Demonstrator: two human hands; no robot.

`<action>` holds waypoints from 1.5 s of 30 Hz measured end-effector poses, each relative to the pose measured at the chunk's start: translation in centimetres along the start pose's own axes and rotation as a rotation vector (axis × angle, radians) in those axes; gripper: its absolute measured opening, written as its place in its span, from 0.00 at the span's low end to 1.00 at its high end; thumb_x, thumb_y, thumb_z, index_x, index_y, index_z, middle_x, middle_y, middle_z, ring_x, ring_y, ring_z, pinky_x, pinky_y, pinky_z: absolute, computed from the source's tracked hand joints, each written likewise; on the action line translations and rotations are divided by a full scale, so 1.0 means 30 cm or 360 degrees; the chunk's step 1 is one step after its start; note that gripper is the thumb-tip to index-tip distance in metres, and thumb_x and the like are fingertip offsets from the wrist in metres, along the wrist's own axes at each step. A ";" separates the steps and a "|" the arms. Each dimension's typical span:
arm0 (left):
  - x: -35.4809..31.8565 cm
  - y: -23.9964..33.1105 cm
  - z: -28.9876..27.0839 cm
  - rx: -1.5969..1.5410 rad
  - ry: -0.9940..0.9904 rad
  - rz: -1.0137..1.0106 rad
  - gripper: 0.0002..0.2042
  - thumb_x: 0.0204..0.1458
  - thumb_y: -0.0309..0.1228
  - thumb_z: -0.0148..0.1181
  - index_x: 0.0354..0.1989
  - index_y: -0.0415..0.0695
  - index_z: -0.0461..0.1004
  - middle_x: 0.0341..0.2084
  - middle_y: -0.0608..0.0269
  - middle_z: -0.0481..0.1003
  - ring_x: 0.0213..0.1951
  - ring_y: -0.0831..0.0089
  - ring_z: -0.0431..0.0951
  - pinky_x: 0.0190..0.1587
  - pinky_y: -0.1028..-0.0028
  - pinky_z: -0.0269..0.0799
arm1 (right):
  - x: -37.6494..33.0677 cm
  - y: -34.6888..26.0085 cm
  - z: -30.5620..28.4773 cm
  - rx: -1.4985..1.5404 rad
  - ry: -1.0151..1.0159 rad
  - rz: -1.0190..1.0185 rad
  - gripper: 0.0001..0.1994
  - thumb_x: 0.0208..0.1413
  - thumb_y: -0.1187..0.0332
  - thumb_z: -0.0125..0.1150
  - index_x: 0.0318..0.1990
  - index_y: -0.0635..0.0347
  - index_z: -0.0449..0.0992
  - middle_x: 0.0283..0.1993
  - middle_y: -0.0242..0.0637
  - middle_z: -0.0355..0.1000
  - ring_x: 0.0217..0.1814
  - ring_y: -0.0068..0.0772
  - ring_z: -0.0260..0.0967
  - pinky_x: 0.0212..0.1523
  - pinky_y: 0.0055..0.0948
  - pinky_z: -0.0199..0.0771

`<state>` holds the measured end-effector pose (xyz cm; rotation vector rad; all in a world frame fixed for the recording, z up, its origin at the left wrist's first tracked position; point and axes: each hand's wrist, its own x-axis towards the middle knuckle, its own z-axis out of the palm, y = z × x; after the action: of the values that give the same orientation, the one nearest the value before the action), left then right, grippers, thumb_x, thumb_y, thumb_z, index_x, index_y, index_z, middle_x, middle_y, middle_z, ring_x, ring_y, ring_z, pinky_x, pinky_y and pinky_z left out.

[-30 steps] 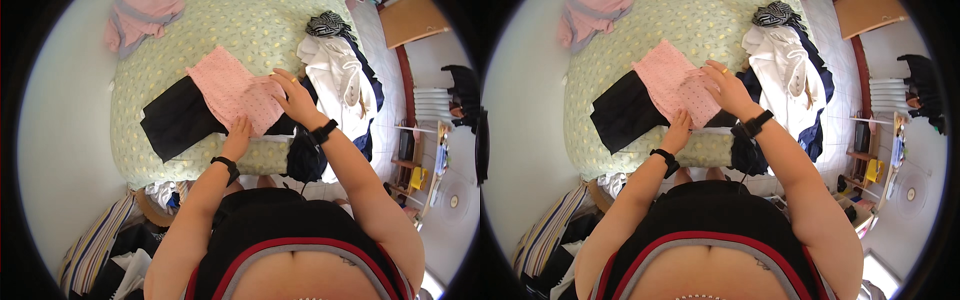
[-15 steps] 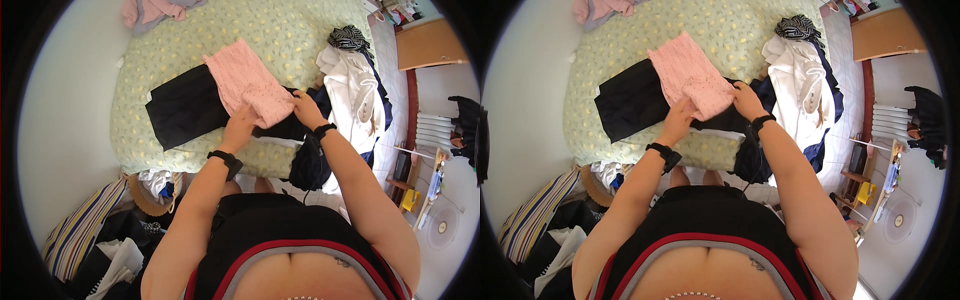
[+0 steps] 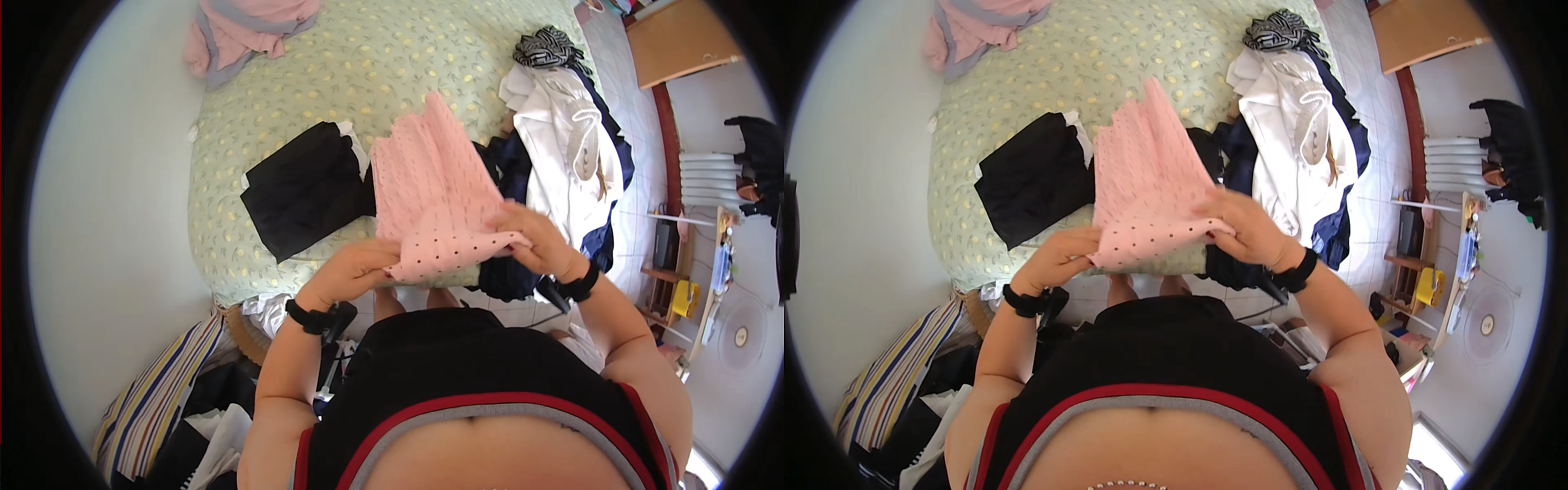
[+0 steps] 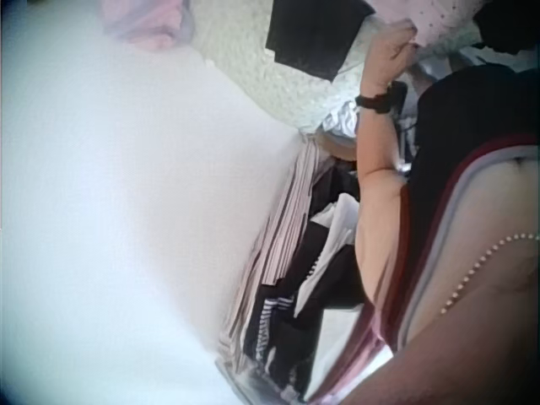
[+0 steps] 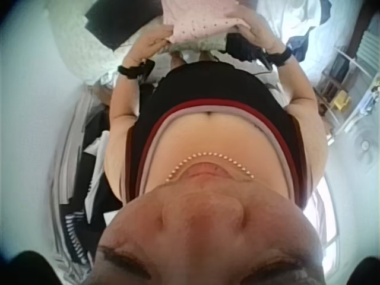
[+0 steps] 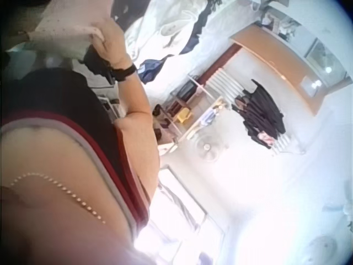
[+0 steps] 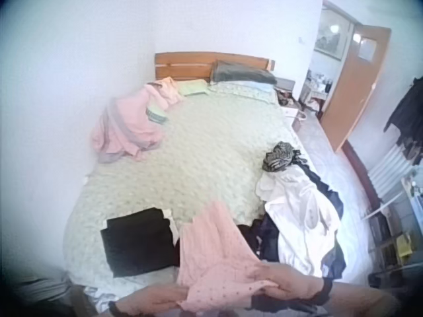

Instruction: Fold various items of clothing including t-shirts and pants on a bed.

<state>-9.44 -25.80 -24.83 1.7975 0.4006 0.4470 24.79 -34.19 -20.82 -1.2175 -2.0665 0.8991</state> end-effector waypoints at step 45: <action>0.441 -0.573 0.352 0.1664 -0.0829 -0.0722 0.34 0.46 0.47 0.60 0.64 0.62 0.56 0.68 0.47 0.37 0.67 0.39 0.34 0.62 0.38 0.38 | -0.378 0.592 -0.219 -0.0829 0.0905 0.1700 0.17 0.47 0.60 0.62 0.43 0.58 0.76 0.47 0.50 0.68 0.54 0.50 0.64 0.53 0.40 0.66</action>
<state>6.57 -23.69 -42.75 2.6010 0.7178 -0.6802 43.59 -36.29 -32.22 -2.5864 -1.1216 0.2880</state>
